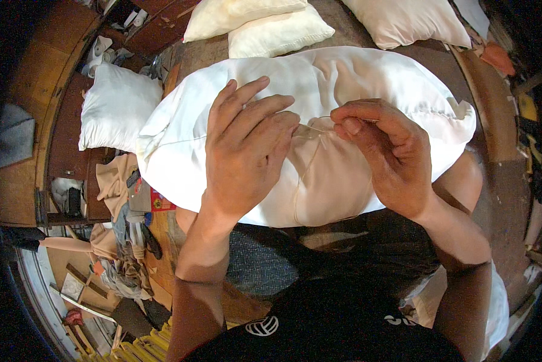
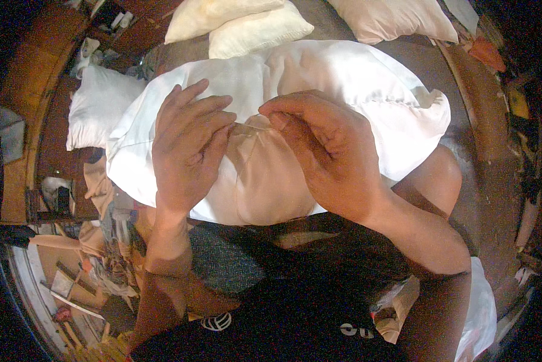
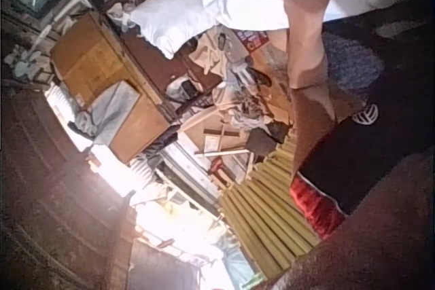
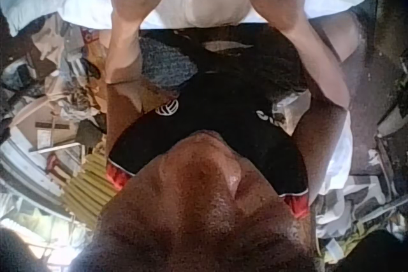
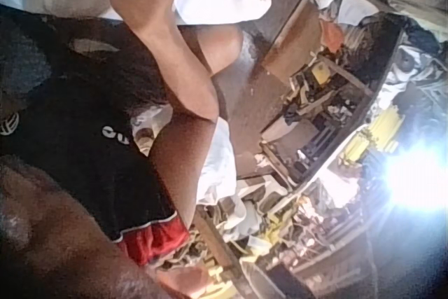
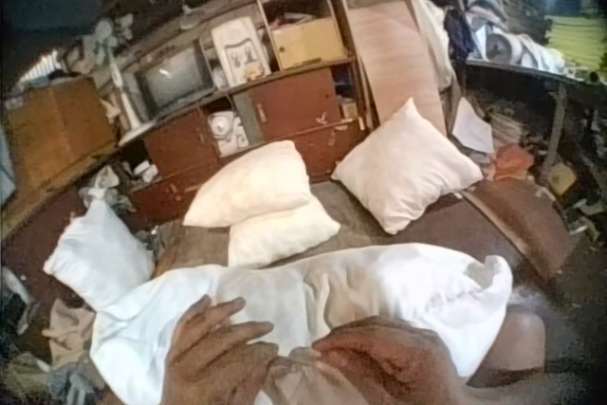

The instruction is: The person hand-sews a white pillow using a needle and thread, working along the seam to close it. The person repeatedly inserts the needle, pulls the thread through, and adjusts the fabric while seated on the floor.

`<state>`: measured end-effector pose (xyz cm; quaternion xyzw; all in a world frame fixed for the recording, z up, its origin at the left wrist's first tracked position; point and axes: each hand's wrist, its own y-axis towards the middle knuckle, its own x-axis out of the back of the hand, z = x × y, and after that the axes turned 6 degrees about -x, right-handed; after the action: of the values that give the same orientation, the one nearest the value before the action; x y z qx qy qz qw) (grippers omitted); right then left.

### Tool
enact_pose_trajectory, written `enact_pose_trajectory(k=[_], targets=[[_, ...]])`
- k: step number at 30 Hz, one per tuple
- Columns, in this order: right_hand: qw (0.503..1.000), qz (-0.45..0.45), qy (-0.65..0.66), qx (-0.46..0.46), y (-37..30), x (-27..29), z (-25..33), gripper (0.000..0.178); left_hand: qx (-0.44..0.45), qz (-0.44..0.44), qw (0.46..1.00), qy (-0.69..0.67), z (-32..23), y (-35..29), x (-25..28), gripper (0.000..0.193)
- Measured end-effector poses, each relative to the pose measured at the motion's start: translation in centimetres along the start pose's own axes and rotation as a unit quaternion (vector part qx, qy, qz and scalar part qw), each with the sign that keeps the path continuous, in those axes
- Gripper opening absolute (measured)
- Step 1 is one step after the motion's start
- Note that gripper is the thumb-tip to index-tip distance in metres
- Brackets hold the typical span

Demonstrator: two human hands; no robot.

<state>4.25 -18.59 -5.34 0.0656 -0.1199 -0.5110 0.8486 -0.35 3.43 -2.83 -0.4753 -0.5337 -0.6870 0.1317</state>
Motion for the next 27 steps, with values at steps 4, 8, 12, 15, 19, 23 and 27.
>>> enact_pose_trajectory(k=[4,8,12,15,19,23,27], targets=[[1.000,-0.002,0.018,-0.003,0.0,-0.2,-0.3,0.019,-0.003,0.002,1.000,0.000,0.0,0.1,0.2,0.013],[1.000,0.008,-0.022,-0.001,0.1,-0.1,-0.3,0.018,-0.004,-0.001,1.000,-0.001,0.0,0.0,0.1,0.013],[0.999,0.006,-0.019,0.028,0.2,-0.2,-0.4,0.016,0.001,0.000,1.000,-0.001,-0.1,0.0,0.1,0.013],[0.997,0.014,-0.047,0.061,0.3,-0.1,-0.5,0.016,0.000,0.001,1.000,-0.010,-0.1,0.0,0.1,0.013],[0.997,0.016,-0.066,0.046,0.3,-0.3,0.1,0.015,-0.020,0.005,1.000,0.003,0.1,-0.2,-0.4,0.018],[0.996,0.053,-0.060,0.038,0.4,-0.4,-0.3,0.016,-0.012,-0.014,1.000,-0.014,-0.1,0.1,-0.6,0.020],[0.994,0.044,0.078,-0.069,0.9,0.2,-0.2,0.023,0.054,-0.094,0.993,-0.055,-1.1,0.7,-0.1,0.020]])
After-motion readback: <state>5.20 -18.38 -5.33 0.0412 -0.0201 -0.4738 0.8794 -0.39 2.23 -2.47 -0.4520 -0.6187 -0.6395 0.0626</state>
